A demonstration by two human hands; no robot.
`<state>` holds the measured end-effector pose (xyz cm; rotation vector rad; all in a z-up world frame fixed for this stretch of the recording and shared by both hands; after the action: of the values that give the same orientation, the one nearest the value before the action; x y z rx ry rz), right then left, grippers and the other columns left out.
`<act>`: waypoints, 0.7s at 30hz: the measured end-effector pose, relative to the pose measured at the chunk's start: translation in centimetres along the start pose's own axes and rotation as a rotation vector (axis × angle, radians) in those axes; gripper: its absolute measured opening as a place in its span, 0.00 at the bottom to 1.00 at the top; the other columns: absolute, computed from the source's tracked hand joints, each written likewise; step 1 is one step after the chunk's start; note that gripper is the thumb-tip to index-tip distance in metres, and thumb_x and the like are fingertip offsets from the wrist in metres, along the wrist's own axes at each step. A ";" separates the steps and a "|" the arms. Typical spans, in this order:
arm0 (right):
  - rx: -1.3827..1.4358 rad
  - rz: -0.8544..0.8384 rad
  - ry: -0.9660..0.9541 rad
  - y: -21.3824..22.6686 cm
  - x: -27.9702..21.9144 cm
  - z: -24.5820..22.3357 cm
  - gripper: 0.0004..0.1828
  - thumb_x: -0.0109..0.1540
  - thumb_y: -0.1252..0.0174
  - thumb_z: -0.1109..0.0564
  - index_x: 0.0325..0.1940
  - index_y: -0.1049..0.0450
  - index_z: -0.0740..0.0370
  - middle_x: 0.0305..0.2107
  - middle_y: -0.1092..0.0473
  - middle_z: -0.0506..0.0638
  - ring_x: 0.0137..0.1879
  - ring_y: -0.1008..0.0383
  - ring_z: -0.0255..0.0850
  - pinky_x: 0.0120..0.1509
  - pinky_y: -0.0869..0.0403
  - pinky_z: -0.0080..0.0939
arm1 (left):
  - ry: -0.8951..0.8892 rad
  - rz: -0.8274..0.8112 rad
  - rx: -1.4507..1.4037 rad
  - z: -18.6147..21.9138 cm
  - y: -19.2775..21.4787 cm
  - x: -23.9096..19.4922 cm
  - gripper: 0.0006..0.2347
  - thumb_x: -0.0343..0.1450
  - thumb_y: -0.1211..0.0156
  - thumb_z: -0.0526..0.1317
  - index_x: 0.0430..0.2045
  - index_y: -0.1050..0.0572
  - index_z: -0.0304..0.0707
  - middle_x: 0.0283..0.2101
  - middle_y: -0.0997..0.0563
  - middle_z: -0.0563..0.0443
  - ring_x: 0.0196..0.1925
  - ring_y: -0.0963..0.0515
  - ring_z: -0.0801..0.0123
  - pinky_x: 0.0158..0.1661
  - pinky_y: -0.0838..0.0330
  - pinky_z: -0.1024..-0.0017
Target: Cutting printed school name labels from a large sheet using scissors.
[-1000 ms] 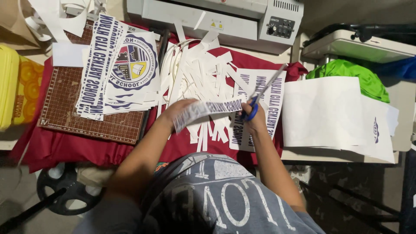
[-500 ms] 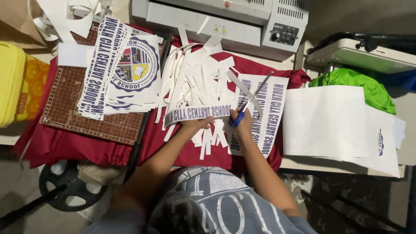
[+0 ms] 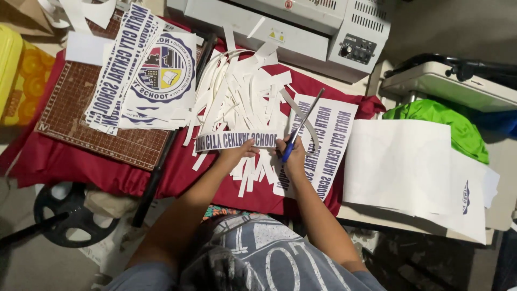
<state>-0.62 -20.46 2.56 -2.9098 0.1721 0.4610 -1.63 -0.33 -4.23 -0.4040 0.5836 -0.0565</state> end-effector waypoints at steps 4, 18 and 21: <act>-0.046 -0.024 0.000 -0.2 0.0 -0.1 0.11 0.65 0.38 0.63 0.43 0.36 0.63 0.26 0.28 0.51 0.28 0.25 0.38 0.32 0.27 0.35 | -0.034 0.016 -0.032 0.2 -0.2 -0.1 0.12 0.74 0.41 0.35 0.46 0.25 0.21 0.39 0.16 0.40 0.36 0.13 0.62 0.35 0.17 0.73; -0.236 -0.341 -0.106 3.2 0.8 0.8 0.16 0.64 0.36 0.48 0.40 0.29 0.63 0.24 0.29 0.47 0.28 0.28 0.36 0.33 0.29 0.35 | 0.045 0.138 -0.063 4.2 -0.3 0.2 0.15 0.77 0.48 0.42 0.48 0.27 0.25 0.40 0.14 0.37 0.40 0.12 0.60 0.39 0.16 0.71; -0.180 -0.536 -0.179 3.1 -1.5 -0.8 0.26 0.61 0.38 0.37 0.45 0.29 0.61 0.31 0.28 0.45 0.33 0.25 0.36 0.38 0.25 0.36 | -0.019 0.114 -0.079 5.5 -0.5 0.8 0.14 0.78 0.50 0.43 0.48 0.27 0.28 0.41 0.14 0.39 0.40 0.13 0.64 0.34 0.22 0.74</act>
<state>-2.22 -23.48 3.23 -2.8894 -0.6879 0.6561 2.05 1.07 -0.29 -0.4462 0.5900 0.0799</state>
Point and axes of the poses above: each hand's wrist, its own x-axis towards the middle knuckle, its own y-axis out of the back of the hand, z = x × y, the point moved 5 cm from there along x, towards the middle knuckle
